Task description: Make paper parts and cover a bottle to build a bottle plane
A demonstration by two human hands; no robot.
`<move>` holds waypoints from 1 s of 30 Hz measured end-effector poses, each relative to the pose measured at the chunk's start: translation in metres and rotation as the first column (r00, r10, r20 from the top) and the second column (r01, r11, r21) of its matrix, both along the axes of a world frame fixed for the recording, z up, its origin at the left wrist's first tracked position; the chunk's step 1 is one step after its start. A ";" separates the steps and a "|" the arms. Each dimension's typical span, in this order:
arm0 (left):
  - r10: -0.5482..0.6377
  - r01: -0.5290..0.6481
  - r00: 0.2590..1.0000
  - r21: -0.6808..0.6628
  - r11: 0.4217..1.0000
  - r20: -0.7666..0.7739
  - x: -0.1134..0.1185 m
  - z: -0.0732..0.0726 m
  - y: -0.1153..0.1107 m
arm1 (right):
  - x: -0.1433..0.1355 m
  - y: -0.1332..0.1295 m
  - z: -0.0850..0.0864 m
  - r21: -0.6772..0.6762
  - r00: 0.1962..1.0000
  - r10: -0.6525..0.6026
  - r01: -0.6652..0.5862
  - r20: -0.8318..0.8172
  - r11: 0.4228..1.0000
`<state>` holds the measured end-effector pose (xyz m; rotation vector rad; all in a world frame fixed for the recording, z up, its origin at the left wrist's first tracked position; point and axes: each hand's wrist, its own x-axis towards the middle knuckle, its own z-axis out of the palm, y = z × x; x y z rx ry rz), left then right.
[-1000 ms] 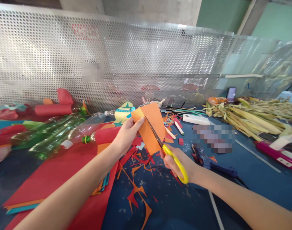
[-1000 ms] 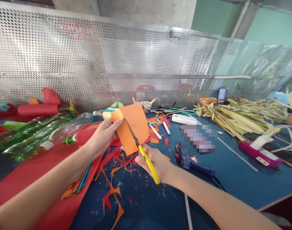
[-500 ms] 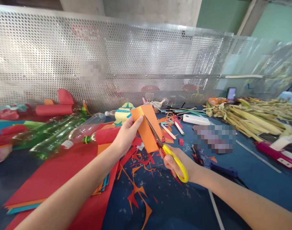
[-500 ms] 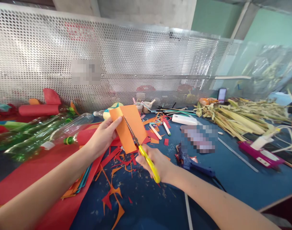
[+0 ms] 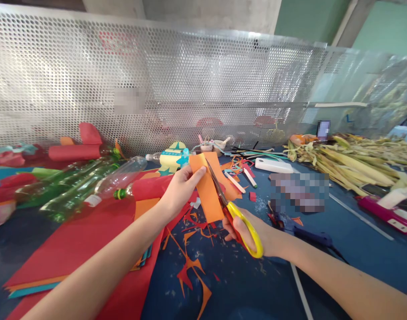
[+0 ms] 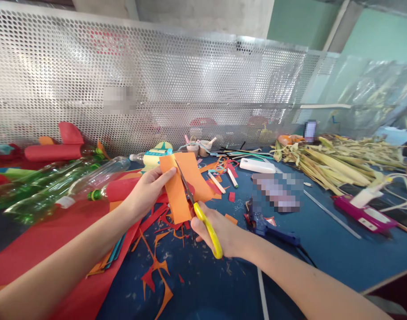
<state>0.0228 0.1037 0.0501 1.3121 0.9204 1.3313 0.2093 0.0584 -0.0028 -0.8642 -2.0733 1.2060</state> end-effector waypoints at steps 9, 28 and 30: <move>0.009 -0.008 0.998 0.008 1.000 -0.054 0.004 0.003 -0.006 | 0.000 0.003 -0.004 -0.018 0.999 0.011 -0.012 -0.048 1.000; -0.001 0.002 1.000 -0.029 1.000 0.017 0.007 0.001 -0.006 | -0.001 0.006 -0.010 0.082 0.999 -0.044 0.043 0.011 0.996; 0.002 -0.001 1.000 -0.031 1.000 0.017 0.007 0.001 -0.007 | -0.002 0.005 -0.007 0.125 0.998 -0.064 0.061 0.018 0.990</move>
